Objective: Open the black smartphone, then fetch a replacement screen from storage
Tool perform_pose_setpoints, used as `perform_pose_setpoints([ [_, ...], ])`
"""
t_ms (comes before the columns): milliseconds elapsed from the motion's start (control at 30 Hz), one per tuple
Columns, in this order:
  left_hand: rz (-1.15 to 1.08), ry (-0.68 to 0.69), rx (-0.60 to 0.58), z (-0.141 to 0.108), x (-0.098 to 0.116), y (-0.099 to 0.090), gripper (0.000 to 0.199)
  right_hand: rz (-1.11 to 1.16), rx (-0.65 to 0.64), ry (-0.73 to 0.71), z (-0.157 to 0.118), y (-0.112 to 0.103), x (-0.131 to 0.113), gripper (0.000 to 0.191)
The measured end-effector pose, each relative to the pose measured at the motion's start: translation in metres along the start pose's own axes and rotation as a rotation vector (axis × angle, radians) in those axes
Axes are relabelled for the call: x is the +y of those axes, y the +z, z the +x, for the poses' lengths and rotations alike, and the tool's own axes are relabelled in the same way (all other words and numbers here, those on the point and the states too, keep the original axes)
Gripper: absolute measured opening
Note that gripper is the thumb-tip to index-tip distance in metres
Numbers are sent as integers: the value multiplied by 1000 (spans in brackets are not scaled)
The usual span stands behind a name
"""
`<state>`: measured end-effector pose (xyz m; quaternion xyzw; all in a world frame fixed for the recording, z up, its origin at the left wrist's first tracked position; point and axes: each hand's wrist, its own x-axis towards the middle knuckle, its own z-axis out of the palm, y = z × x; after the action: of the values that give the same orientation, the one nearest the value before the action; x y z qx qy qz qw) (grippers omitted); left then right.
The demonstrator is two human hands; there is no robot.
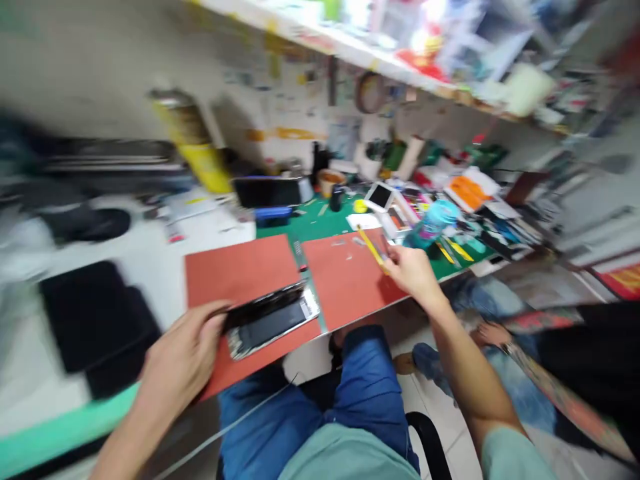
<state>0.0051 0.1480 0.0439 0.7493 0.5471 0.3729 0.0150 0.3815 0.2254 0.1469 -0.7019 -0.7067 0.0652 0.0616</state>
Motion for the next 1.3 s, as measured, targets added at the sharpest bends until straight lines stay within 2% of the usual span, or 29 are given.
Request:
perform_pose_setpoints([
  [33, 19, -98, -15, -11, -8, 1, 27, 86, -1, -53, -2, 9, -3, 22],
  [67, 0, -129, 4, -19, -13, 4, 30, 385, 22, -86, -4, 19, -7, 23],
  [167, -36, -99, -4, -25, -21, 8, 37, 1116, -48, -74, -17, 48, -28, 35],
  [233, -24, -33, -13, -23, -21, 8, 35, 1353, -91, -15, -23, 65, -48, 40],
  [300, 10, 25, -10, -21, -19, 6, 32, 1455, -110, 32, -26, 80, -66, 42],
  [400, 65, 56, 23, -22, -18, 5, 31, 1501, -118, 73, -24, 97, -87, 44],
  [500, 64, 26, 67, -23, -20, 8, 31, 1508, -89, 100, -23, 108, -100, 44],
  [800, -10, -55, 111, -26, -24, 14, 31, 1453, -16, 69, -28, 130, -122, 37],
  [1100, -81, -51, 134, -27, -26, 18, 24, 1290, 63, -1, -35, 132, -131, 32],
  [1300, -86, -120, 96, -28, -26, 19, 33, 1234, 90, -26, -37, 132, -132, 32],
])
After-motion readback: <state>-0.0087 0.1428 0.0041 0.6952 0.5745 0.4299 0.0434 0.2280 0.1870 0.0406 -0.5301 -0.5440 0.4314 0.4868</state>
